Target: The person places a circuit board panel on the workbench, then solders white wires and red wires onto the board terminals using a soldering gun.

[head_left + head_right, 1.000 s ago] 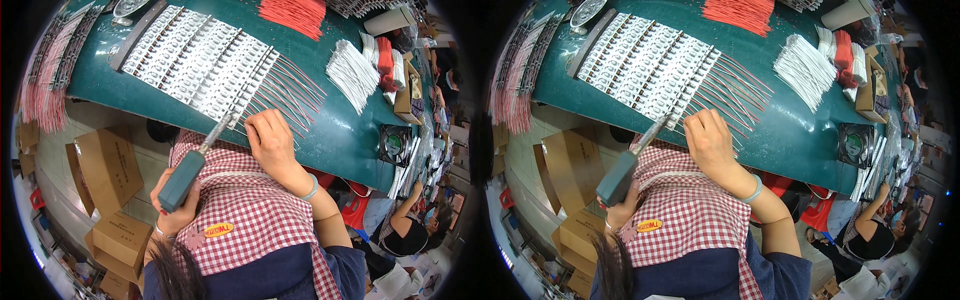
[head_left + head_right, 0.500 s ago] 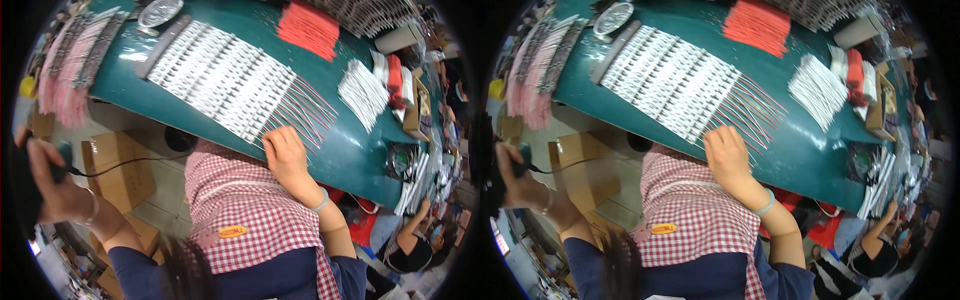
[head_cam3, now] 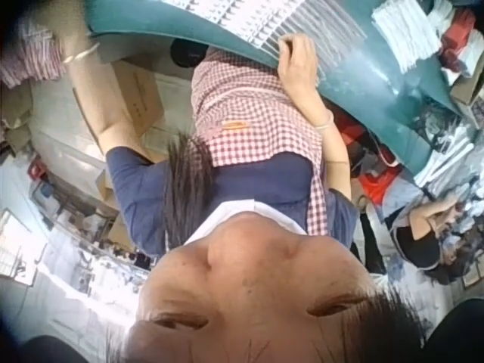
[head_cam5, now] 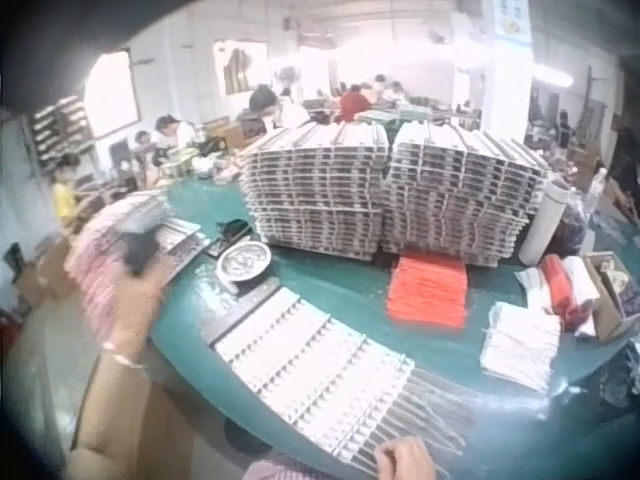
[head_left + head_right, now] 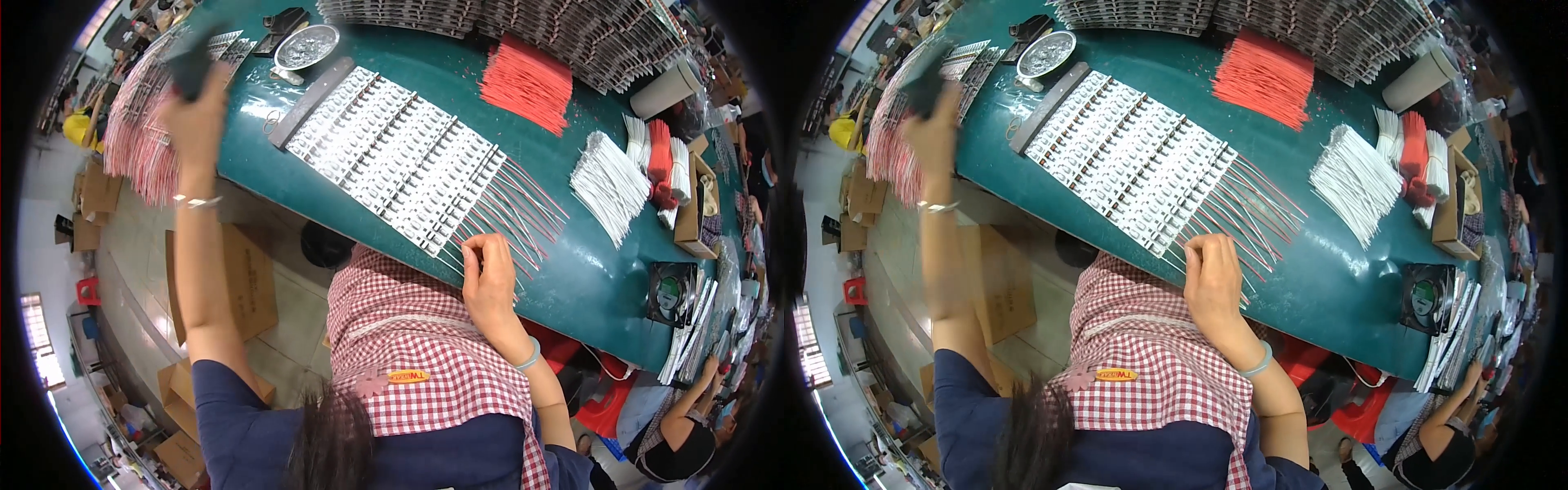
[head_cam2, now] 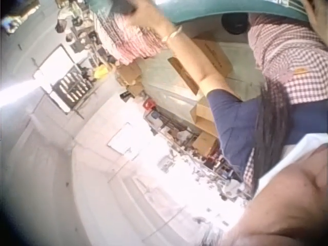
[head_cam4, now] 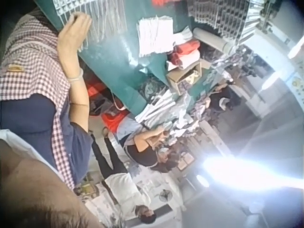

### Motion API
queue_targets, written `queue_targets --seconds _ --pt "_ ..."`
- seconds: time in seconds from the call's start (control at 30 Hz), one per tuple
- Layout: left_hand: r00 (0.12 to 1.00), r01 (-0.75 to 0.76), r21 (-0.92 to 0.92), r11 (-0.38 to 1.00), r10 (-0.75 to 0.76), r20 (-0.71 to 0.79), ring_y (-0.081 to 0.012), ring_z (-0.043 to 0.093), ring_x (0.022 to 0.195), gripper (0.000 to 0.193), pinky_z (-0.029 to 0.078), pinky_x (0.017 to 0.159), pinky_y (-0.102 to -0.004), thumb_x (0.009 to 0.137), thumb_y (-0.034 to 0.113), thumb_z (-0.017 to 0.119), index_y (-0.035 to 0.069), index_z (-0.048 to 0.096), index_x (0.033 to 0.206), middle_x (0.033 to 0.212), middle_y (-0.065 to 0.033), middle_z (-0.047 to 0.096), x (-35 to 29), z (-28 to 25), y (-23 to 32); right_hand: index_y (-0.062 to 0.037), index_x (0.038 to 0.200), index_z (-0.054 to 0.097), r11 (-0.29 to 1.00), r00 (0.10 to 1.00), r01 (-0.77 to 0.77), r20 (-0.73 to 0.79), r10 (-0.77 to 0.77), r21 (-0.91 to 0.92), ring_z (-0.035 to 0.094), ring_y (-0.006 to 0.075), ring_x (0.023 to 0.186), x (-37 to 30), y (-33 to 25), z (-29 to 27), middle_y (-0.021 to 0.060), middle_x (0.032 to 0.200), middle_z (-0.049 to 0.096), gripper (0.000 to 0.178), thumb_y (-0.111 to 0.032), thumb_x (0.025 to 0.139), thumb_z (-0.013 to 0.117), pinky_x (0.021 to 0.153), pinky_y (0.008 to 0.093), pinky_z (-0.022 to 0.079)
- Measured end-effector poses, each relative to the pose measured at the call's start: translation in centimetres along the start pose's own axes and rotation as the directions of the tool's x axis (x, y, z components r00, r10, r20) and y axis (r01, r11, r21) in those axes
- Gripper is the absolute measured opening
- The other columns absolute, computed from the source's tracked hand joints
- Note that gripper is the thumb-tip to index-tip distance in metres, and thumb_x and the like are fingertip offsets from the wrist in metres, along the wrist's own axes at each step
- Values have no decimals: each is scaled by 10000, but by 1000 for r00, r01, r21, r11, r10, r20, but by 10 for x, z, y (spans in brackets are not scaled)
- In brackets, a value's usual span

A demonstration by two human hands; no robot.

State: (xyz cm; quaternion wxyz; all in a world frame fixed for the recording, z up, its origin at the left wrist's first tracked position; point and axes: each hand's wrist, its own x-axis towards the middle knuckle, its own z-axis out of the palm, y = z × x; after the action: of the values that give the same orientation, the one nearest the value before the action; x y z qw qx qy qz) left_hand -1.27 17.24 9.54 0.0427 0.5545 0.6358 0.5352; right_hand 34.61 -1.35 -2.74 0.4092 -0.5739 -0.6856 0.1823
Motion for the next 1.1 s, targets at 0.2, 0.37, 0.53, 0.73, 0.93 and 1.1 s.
queue_targets --seconds 0.2,0.37,0.53,0.73,0.93,1.1 --pt "946 323 -461 827 -267 184 -101 558 554 156 377 466 -229 861 68 760 -49 703 947 800 -63 671 -49 17 13 -10 940 596 998 999 -13 -52 16 57 573 310 772 0 -1 1 128 860 593 97 26 881 664 683 420 462" --pt "770 605 -517 605 -282 572 -80 463 485 290 341 419 -235 868 63 696 -85 617 1105 794 -68 616 -124 -19 47 -31 916 607 997 998 -51 -36 53 51 586 292 798 -1 -1 7 101 858 604 113 15 856 690 710 397 455" --pt "593 782 -349 516 -444 672 -95 495 508 413 381 435 -239 815 33 721 -74 585 1190 937 -120 672 -208 -43 76 -52 892 589 1000 1000 -28 -13 28 1 564 273 772 0 1 10 81 824 573 143 7 823 700 703 398 423" --pt "633 647 -140 749 -425 647 -106 556 600 306 440 514 -252 855 -19 738 -43 647 1146 928 -78 672 -268 -66 70 -66 878 583 995 998 51 -20 -53 -82 549 254 757 -1 4 15 62 814 552 160 -10 809 716 687 391 391" --pt "642 467 -29 884 -316 698 -148 657 733 237 521 665 -280 841 53 788 -10 711 1056 896 -82 713 -281 -59 71 -68 880 585 987 997 68 -27 -73 -145 550 258 769 -2 5 17 64 830 555 167 -16 803 724 687 395 387" --pt "724 290 -119 950 -137 676 -217 689 737 193 532 671 -296 791 13 780 -20 723 973 870 -123 708 -278 -49 72 -67 891 583 986 997 67 -25 -72 -153 552 272 777 -2 4 18 73 841 565 182 -14 793 728 689 406 390"
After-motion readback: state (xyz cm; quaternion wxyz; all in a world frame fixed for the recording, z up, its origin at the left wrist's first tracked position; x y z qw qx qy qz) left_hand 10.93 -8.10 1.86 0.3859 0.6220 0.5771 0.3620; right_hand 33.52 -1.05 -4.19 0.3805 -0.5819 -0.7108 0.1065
